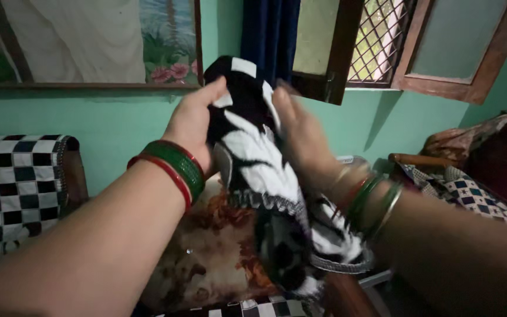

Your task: The person adjusts and fits patterned covers onto the backs of wooden armchairs by hand and smooths the fabric.

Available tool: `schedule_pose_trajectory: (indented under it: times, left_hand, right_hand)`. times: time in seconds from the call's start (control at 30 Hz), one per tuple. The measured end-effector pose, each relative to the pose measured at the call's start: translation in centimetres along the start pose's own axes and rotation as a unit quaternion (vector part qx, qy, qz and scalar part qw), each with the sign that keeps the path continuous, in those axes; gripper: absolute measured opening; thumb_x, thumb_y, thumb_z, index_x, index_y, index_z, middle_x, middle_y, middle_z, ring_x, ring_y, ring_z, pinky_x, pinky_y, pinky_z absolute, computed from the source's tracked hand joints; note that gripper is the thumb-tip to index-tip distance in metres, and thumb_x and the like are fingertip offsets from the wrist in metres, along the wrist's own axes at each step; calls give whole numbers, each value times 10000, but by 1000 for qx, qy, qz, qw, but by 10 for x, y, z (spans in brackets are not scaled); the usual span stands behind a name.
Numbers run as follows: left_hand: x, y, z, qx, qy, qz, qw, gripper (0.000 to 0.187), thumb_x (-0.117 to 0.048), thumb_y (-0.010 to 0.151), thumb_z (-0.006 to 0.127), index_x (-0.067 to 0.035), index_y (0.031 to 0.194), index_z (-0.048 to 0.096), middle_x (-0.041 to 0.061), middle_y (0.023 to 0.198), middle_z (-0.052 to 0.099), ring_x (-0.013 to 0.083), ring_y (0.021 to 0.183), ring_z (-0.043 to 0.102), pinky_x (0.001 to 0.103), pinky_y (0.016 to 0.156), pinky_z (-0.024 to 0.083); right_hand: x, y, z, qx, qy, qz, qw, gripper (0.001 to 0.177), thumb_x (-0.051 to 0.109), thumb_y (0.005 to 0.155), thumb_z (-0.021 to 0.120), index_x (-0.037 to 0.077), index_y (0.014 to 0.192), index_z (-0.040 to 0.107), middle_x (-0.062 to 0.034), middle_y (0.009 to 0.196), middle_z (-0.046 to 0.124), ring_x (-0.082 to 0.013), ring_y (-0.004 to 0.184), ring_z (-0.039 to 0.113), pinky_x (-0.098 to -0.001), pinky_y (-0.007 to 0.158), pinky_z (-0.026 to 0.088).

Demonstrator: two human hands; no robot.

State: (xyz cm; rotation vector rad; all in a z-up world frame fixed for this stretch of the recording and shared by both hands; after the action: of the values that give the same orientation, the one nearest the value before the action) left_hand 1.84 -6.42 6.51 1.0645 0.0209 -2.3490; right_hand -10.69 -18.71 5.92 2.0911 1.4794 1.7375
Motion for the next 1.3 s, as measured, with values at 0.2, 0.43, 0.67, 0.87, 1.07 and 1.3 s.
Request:
schedule_pose_trajectory:
  times: [0.2, 0.43, 0.67, 0.87, 1.07, 1.3]
  left_hand:
    - [-7, -1, -9, -16, -12, 20, 1000, 232, -250, 923, 659, -74, 1061, 720, 109, 1023, 761, 289, 926, 717, 443, 899, 583]
    - [-17, -2, -12, -4, 13, 7, 1000, 237, -270, 925, 665, -84, 1063, 713, 100, 1030, 758, 284, 923, 710, 452, 904, 583]
    - [2, -4, -1, 1, 15, -5, 1000, 279, -296, 914, 649, -80, 1075, 724, 99, 1047, 764, 290, 942, 709, 452, 907, 570]
    - [-5, -2, -3, 14, 13, 25, 1000, 265, -285, 934, 660, -78, 1089, 719, 86, 1051, 754, 262, 957, 705, 431, 918, 572]
    - [-11, -2, -7, 2, 20, 11, 1000, 241, -281, 937, 700, -79, 1068, 710, 90, 989, 740, 250, 865, 688, 410, 840, 578]
    - [5, 1, 1, -30, 21, 12, 999, 252, -304, 920, 678, -87, 1048, 702, 87, 947, 746, 256, 854, 696, 424, 826, 587]
  right_hand:
    - [-93, -84, 51, 259, -73, 185, 945, 701, 540, 1011, 355, 54, 1511, 426, -139, 1517, 540, -256, 1397, 523, -371, 1162, 398]
    - [-90, -38, 17, 204, -127, 215, 946, 678, 524, 1018, 371, 67, 1518, 420, -135, 1552, 506, -256, 1442, 470, -382, 1182, 362]
    - [-21, 14, -9, -8, 15, 30, 999, 689, 548, 1059, 339, 57, 1539, 401, -152, 1605, 443, -261, 1495, 401, -378, 1218, 310]
    - [-108, -54, 25, 210, -78, 207, 952, 697, 569, 1090, 317, 52, 1550, 398, -180, 1604, 407, -287, 1483, 380, -405, 1203, 317]
    - [-115, 4, -19, 152, -33, 199, 968, 659, 514, 1034, 397, 70, 1517, 454, -179, 1541, 492, -309, 1415, 457, -449, 1143, 380]
    - [-2, 30, -21, -13, 74, 33, 997, 769, 613, 956, 370, 112, 1538, 399, -123, 1554, 505, -314, 1393, 520, -462, 1128, 417]
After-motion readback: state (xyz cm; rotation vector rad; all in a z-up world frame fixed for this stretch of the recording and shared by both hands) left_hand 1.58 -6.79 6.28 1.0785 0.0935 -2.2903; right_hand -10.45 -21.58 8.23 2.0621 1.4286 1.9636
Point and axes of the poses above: each hand's wrist, its own y-axis towards the middle knuckle, its own z-axis out of the palm, x = y × z, the point moved 5 cm from there along y, towards the middle knuckle
